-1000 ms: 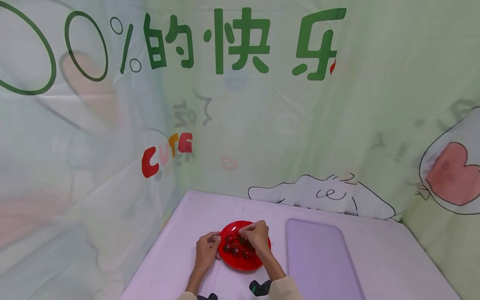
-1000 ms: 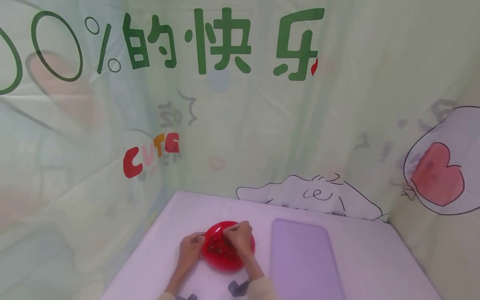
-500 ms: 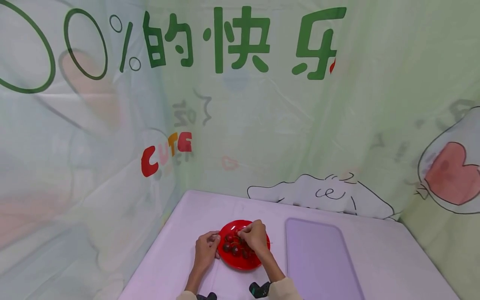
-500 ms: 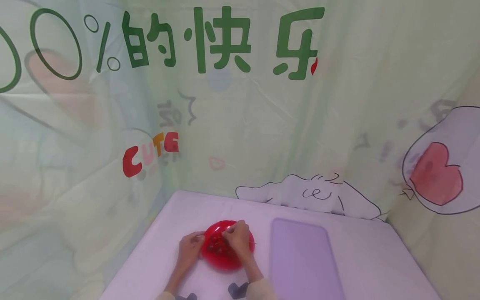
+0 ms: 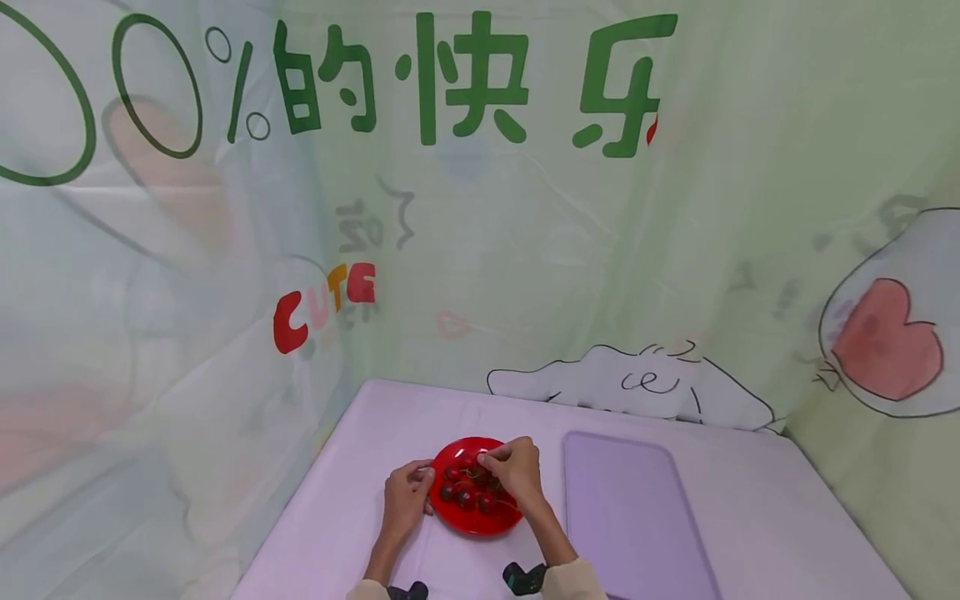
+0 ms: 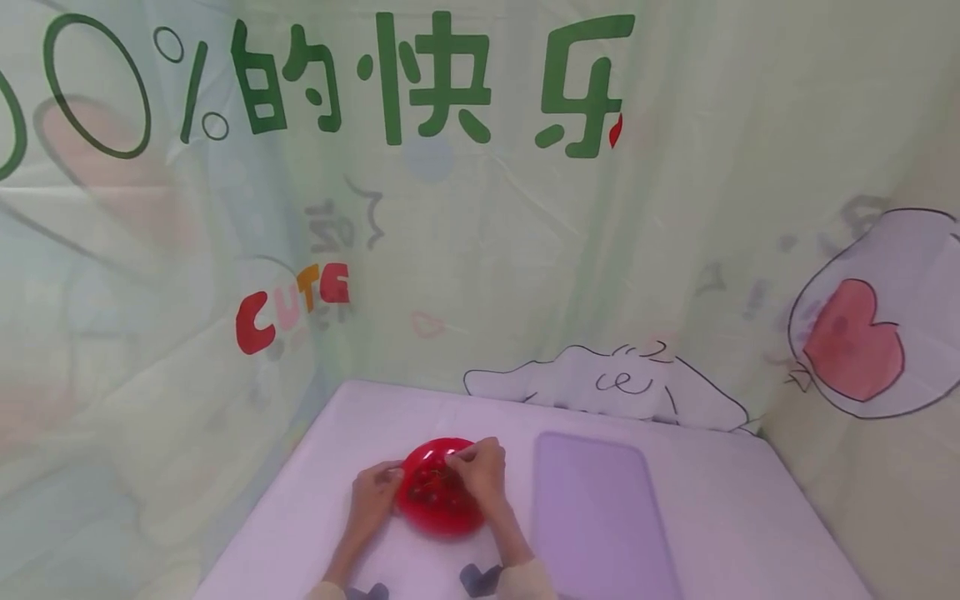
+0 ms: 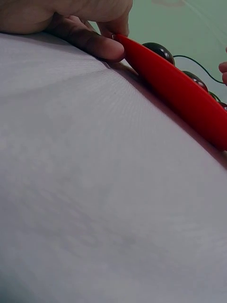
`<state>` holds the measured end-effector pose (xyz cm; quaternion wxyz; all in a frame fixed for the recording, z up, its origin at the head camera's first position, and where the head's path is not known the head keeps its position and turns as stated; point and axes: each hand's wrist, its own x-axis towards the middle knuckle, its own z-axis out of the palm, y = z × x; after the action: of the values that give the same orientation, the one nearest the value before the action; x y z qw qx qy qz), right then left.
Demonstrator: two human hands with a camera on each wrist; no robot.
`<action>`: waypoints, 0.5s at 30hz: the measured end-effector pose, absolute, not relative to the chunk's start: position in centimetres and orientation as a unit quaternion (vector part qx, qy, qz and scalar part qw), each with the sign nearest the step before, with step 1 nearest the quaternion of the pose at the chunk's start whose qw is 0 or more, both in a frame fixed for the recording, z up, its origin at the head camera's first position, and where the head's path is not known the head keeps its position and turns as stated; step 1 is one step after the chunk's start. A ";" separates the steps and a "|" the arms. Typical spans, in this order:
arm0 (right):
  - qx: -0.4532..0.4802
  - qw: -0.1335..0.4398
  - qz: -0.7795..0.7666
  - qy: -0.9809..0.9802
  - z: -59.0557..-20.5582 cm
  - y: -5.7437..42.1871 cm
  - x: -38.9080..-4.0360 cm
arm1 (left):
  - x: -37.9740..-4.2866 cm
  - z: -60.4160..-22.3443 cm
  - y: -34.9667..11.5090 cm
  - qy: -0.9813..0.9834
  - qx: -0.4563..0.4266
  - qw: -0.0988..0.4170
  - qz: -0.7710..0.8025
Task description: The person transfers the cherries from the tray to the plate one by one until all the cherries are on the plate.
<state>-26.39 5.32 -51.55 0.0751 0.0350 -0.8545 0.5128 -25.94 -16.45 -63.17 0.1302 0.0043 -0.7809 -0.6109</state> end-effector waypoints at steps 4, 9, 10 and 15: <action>0.006 0.091 0.517 -0.851 -51.0 6.4 -26.4 | -26.0 -62.8 -16.5 -0.779 0.003 0.133 -0.613; -0.012 0.109 0.533 -0.839 -51.0 8.7 -26.5 | -26.1 -62.7 -16.5 -0.783 0.013 0.134 -0.607; -0.014 0.111 0.534 -0.838 -51.1 9.3 -26.5 | -26.1 -62.7 -16.5 -0.785 0.013 0.135 -0.605; -0.023 0.121 0.515 -0.848 -51.9 12.1 -25.7 | -25.6 -62.6 -16.2 -0.791 0.014 0.143 -0.594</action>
<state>-25.74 12.12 -51.90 0.1213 -0.0231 -0.8481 0.5153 -25.59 -16.25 -62.55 0.1429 0.0145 -0.7915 -0.5941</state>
